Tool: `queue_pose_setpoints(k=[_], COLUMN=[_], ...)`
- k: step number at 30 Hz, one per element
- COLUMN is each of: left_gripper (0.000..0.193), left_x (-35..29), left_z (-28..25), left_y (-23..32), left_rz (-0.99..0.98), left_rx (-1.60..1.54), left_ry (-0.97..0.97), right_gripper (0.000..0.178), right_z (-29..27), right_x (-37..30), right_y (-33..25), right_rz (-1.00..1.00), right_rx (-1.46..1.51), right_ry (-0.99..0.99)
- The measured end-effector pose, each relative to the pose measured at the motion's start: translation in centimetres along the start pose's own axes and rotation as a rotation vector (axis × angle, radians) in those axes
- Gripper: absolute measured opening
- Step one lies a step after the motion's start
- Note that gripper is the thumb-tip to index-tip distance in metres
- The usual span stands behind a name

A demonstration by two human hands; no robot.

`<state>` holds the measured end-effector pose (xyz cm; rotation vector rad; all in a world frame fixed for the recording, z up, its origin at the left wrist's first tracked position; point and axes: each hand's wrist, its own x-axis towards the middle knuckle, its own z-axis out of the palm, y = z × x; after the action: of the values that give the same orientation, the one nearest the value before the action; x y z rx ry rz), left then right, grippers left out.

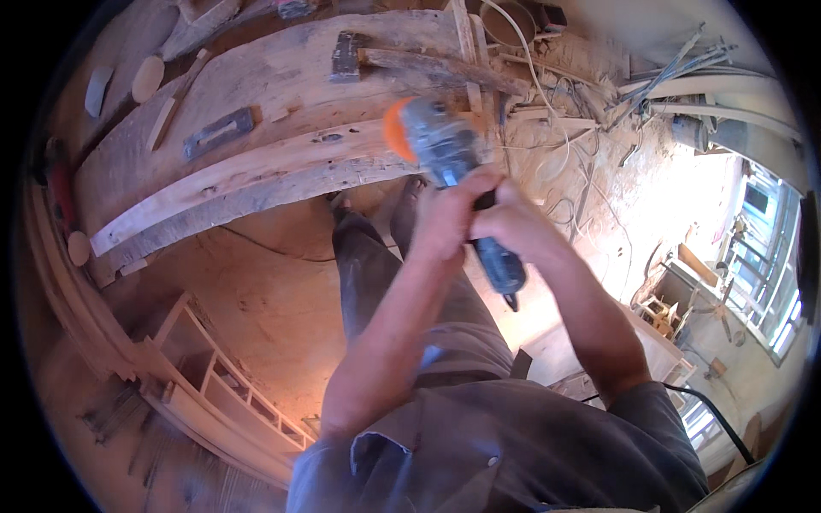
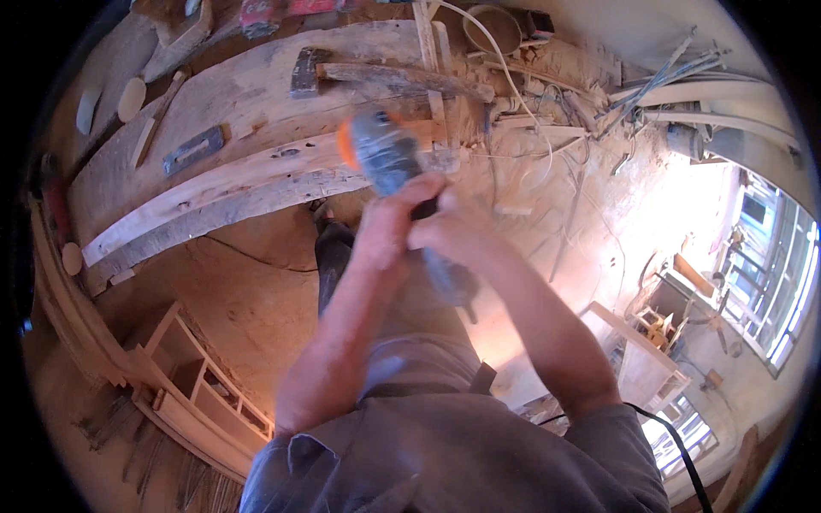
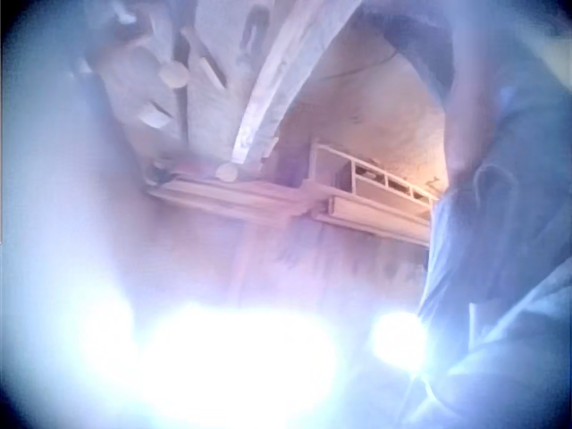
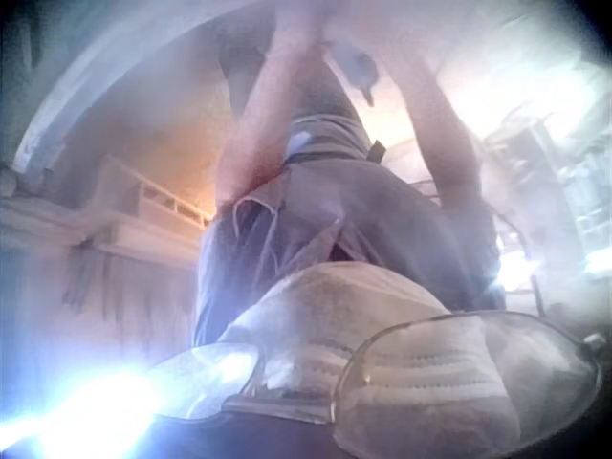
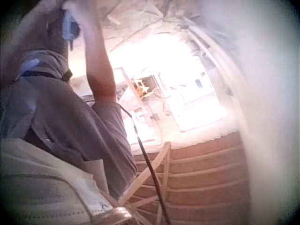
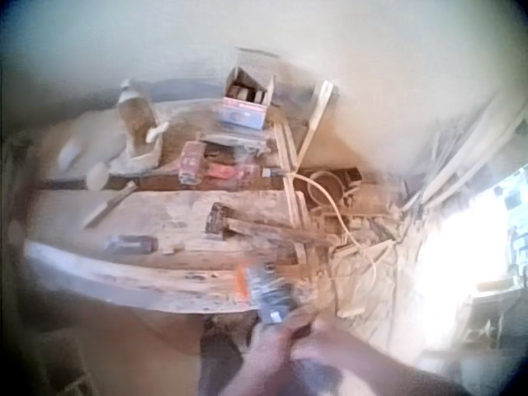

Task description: The person assembles a wooden chair leg by sanding a small wooden piece, attaching it to a larger leg component with a nail gun, and then using a hammer to secure the joint. They then use an angle grinder to smooth the surface of the leg and finish by hammering the joint again.

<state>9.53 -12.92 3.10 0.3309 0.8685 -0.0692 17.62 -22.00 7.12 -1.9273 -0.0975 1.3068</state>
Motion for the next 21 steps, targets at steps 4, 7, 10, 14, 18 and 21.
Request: queue_pose_setpoints(k=[4,7,10,14,18,21], left_gripper=[0.021,0.021,0.022,0.027,0.027,0.026], left_x=[-0.4,-0.6,-2.0,-4.3,-4.1,-1.7], left_z=[4.6,4.8,2.4,-0.9,0.3,2.0], left_y=[0.2,0.0,2.0,4.3,4.5,2.3], left_rz=[-0.062,-0.003,0.051,0.127,0.114,0.026], left_rx=[-0.068,-0.016,0.016,-0.099,-0.082,-0.018], left_ry=[-0.055,-0.014,-0.032,0.08,0.116,-0.047], right_gripper=[0.049,0.047,0.05,0.062,0.069,0.061], right_z=[-3.3,-3.5,-1.8,2.7,1.7,-1.6], right_x=[-1.6,-1.5,0.3,0.0,-0.1,0.3], right_y=[-2.5,-3.1,-1.7,-8.5,-8.2,-3.1], right_rz=[0.115,0.124,-0.027,0.053,0.048,0.067], right_rx=[0.113,0.111,0.041,-0.165,-0.192,-0.093], right_ry=[0.083,0.049,-0.065,-0.213,-0.228,-0.05])
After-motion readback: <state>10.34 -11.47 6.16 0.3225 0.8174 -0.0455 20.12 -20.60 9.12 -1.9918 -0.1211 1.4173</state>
